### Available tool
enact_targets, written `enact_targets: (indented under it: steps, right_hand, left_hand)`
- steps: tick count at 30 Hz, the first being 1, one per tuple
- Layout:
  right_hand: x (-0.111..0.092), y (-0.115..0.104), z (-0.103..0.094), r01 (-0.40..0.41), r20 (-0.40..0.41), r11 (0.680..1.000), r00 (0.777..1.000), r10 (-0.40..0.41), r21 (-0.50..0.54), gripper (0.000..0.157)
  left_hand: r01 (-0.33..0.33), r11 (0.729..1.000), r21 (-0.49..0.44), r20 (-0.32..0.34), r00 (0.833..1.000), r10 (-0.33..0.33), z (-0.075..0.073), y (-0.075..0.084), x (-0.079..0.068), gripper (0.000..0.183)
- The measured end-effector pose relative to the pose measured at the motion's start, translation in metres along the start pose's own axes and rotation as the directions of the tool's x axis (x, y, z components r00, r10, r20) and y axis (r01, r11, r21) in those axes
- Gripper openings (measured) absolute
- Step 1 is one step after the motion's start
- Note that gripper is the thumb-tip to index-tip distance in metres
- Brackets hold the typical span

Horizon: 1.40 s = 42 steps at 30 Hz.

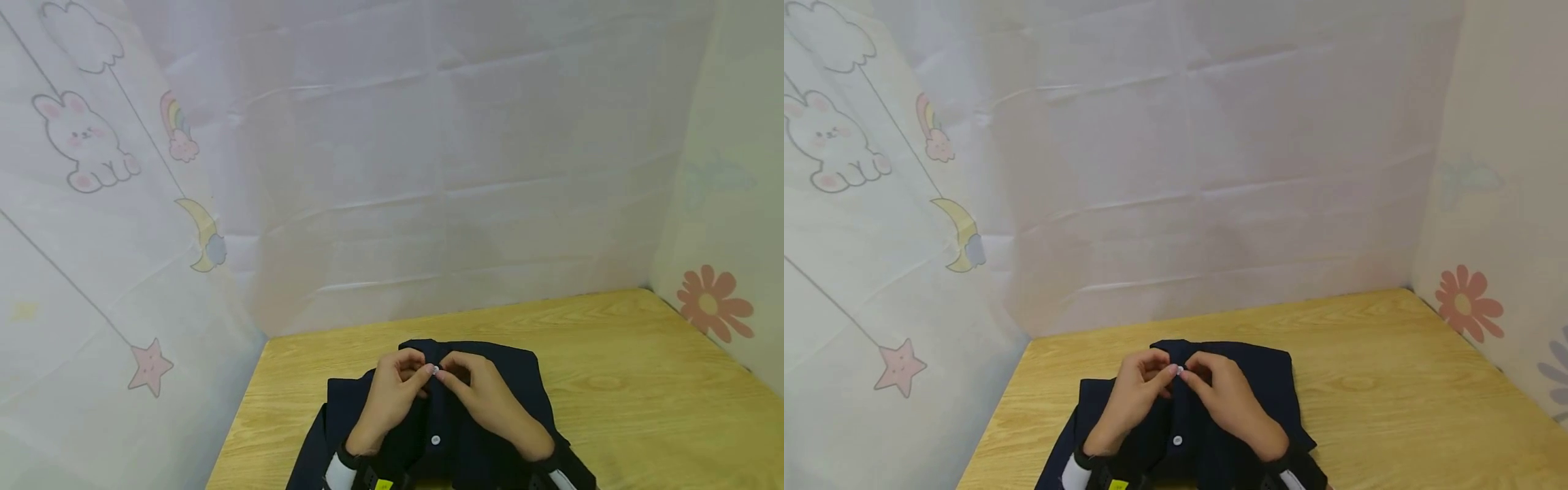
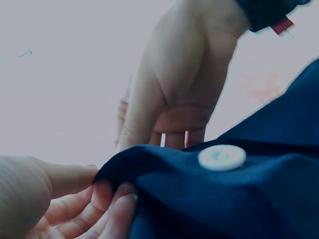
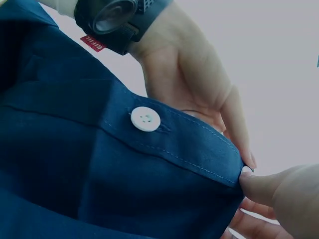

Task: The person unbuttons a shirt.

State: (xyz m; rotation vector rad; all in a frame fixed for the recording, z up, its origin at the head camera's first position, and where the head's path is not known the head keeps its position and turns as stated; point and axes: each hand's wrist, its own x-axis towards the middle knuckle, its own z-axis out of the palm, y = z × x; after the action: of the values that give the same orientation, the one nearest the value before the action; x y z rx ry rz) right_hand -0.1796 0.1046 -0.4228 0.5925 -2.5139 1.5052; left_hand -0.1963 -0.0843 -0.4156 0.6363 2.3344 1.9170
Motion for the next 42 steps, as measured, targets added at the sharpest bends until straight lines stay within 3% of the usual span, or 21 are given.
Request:
enact_targets:
  steps: [4,8,12,17,23,27,42]
  right_hand:
    - [0.001,0.004,-0.004,0.041,0.025,0.997,0.999,-0.042,0.063,0.009]
    - [0.001,0.007,-0.007,0.07,0.065,0.99,0.995,-0.078,0.127,0.01]
    - [0.001,0.009,-0.009,0.101,0.081,0.979,0.99,-0.117,0.175,0.01]
    - [0.0,0.007,-0.006,0.105,0.06,0.983,0.992,-0.115,0.149,0.01]
    - [0.0,0.001,0.0,0.092,-0.008,0.993,0.996,-0.092,0.076,0.01]
    - [-0.002,-0.004,0.004,0.094,-0.035,0.995,0.995,-0.092,0.04,0.009]
    - [-0.001,-0.003,0.007,0.065,-0.144,0.997,0.987,-0.069,-0.036,0.01]
  left_hand:
    - [0.031,0.998,-0.061,0.113,0.993,-0.024,-0.005,-0.002,0.002,0.016]
    - [0.043,0.994,-0.098,0.255,0.967,-0.017,-0.011,-0.003,0.003,0.023]
    - [0.04,0.991,-0.126,0.319,0.948,0.002,-0.015,-0.004,0.002,0.026]
    - [0.003,0.996,-0.094,0.291,0.956,0.025,-0.013,-0.002,-0.001,0.024]
    - [0.042,0.999,0.021,0.193,0.98,-0.045,-0.007,0.003,-0.003,0.019]
    - [0.051,0.996,0.072,0.152,0.986,-0.061,-0.005,0.006,-0.004,0.019]
    - [-0.028,0.99,0.135,0.031,0.999,0.024,0.001,0.008,-0.006,0.011]
